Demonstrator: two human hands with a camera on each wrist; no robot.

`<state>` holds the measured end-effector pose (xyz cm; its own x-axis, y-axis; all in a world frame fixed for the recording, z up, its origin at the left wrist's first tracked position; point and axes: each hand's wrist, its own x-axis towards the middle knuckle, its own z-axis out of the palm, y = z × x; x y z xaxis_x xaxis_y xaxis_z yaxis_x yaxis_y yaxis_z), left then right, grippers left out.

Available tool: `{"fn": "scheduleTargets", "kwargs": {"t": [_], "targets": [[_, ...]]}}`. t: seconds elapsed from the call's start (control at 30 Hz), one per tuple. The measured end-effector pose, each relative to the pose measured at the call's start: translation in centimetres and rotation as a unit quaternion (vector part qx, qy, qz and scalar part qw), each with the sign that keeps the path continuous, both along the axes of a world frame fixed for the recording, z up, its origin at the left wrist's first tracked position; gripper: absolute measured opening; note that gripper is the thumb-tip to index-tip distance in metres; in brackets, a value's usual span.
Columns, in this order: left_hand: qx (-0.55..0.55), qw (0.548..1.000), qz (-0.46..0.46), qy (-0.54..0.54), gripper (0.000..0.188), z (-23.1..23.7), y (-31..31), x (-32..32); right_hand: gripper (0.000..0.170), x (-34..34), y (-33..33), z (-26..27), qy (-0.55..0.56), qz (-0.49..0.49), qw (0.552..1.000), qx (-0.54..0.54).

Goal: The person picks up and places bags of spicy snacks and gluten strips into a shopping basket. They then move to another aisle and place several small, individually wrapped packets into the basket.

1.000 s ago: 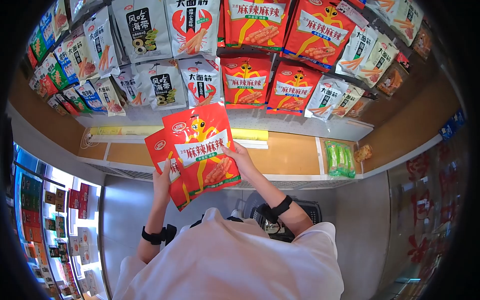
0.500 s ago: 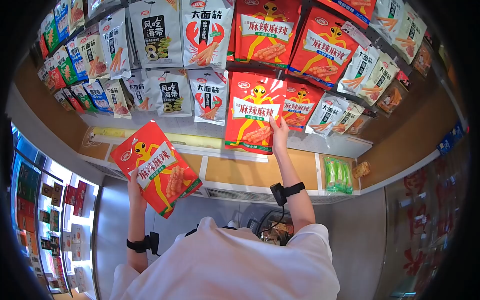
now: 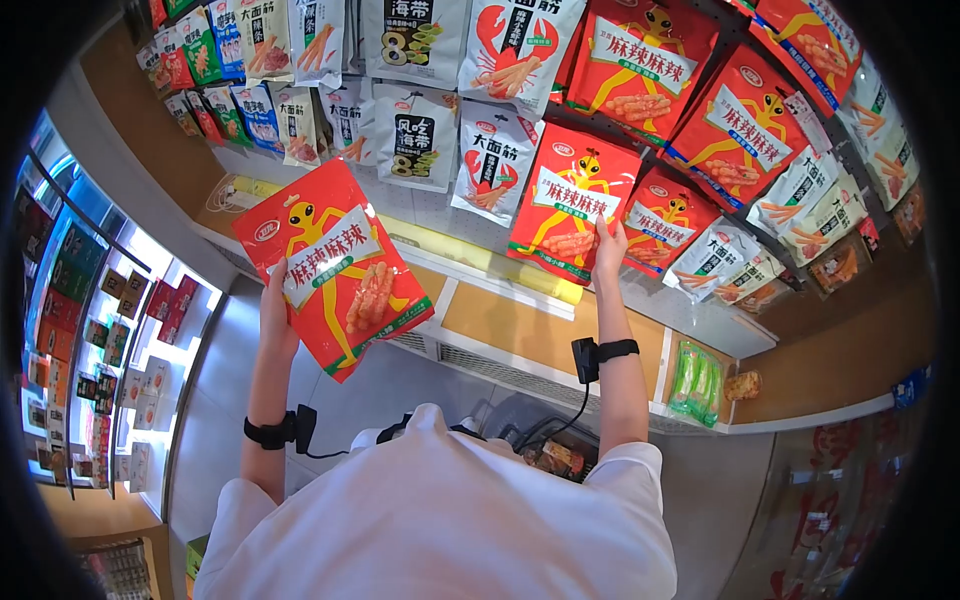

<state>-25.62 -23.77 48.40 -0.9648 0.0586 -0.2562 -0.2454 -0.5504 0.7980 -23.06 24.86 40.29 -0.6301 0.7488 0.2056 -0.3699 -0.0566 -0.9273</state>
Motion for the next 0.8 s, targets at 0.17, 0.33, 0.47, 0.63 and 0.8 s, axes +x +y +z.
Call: {"fn": "scheduleTargets", "kwargs": {"t": [0.17, 0.33, 0.47, 0.63, 0.8], "targets": [[0.007, 1.000, -0.002, -0.005, 0.035, 0.2, 0.3, 0.4, 0.015, -1.0, 1.6, -1.4, -0.044, -0.013, 0.999, 0.023], [0.044, 0.998, -0.039, 0.013, 0.036, -0.2, 0.8, 1.2, 0.038, 0.3, -2.2, -2.4, -0.179, -0.346, 0.901, 0.192], [0.043, 0.993, -0.101, 0.043, 0.037, 0.9, 3.4, 1.9, 0.028, 2.6, -12.0, 2.1, -0.074, 0.208, 0.972, 0.079], [0.018, 0.988, -0.149, 0.049, 0.036, 0.6, 7.6, 1.6, 0.059, 6.2, -20.5, 7.1, -0.106, 0.415, 0.903, 0.039], [0.051, 0.964, -0.226, 0.133, 0.038, 2.8, 9.9, 2.3, 0.051, 7.6, -18.5, 9.8, -0.047, 0.292, 0.955, 0.014]]}}
